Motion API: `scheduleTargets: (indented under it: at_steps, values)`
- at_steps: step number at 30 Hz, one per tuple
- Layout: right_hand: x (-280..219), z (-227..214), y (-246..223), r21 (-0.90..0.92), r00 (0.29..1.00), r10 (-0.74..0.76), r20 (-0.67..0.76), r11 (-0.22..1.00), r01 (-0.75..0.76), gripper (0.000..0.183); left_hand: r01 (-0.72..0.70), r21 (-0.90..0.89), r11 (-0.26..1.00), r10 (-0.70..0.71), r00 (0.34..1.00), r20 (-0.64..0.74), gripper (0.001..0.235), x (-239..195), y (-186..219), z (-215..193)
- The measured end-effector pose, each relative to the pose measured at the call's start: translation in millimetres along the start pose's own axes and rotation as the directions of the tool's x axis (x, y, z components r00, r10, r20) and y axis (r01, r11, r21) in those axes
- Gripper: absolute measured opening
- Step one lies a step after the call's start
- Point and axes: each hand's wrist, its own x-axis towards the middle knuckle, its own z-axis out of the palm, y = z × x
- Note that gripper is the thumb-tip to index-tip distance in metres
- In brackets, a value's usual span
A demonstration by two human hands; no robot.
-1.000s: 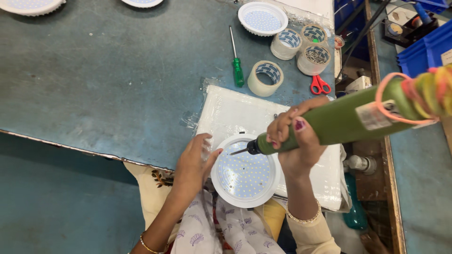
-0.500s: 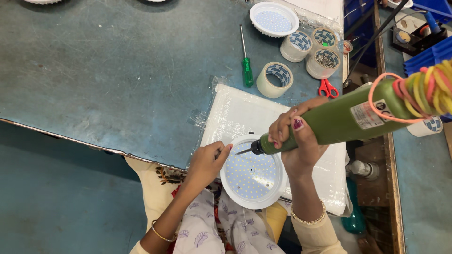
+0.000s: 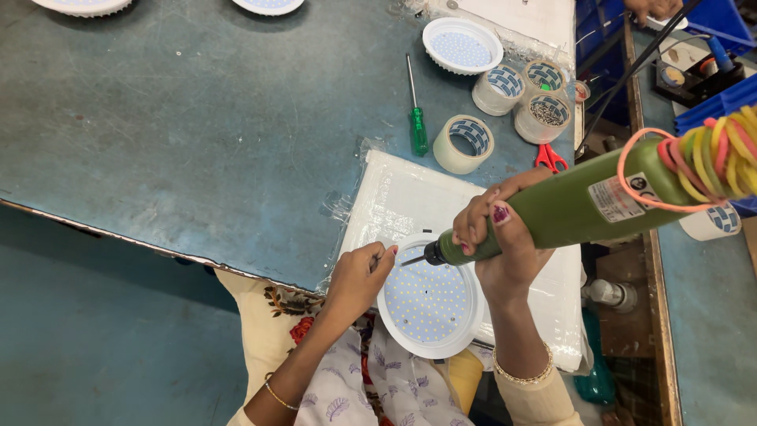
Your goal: The person uses a green electric screwdriver to fasten screws into a white circular LED panel. They repeatedly pick up screws, align them with holes in the panel, and drive them in, then place the finished panel aside and pick up another.
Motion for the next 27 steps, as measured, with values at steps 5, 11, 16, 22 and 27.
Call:
scheduleTargets:
  at_steps: [5, 11, 16, 22, 27]
  values:
    - [2.1, 0.5, -0.9, -0.027, 1.0, 0.002, 0.012, 1.0, -0.002, 0.02, 0.012, -0.007, 1.0, -0.012, 1.0, 0.026, 0.048, 0.6, 0.0, -0.4]
    - [3.4, 10.6, 2.4, -0.021, 0.999, 0.007, 0.035, 1.0, -0.006, 0.02, 0.039, -0.022, 0.999, -0.039, 0.999, 0.002, 0.046, -0.4, -2.3, 3.0]
    - [1.6, 19.6, 3.0, -0.075, 0.996, 0.076, 0.053, 0.995, -0.072, 0.016, -0.029, -0.078, 0.997, 0.027, 0.999, -0.03, 0.045, 0.4, -5.5, 7.3]
    - [4.5, 20.4, 3.7, -0.085, 0.994, 0.092, 0.055, 0.993, -0.087, 0.017, 0.0, -0.087, 0.996, -0.002, 1.0, -0.023, 0.045, 0.0, -7.6, 8.5]
    - [4.8, 19.5, 3.8, -0.073, 0.994, 0.091, 0.055, 0.994, -0.087, 0.017, -0.035, -0.085, 0.996, 0.031, 0.999, -0.043, 0.045, -1.3, -7.4, 8.5]
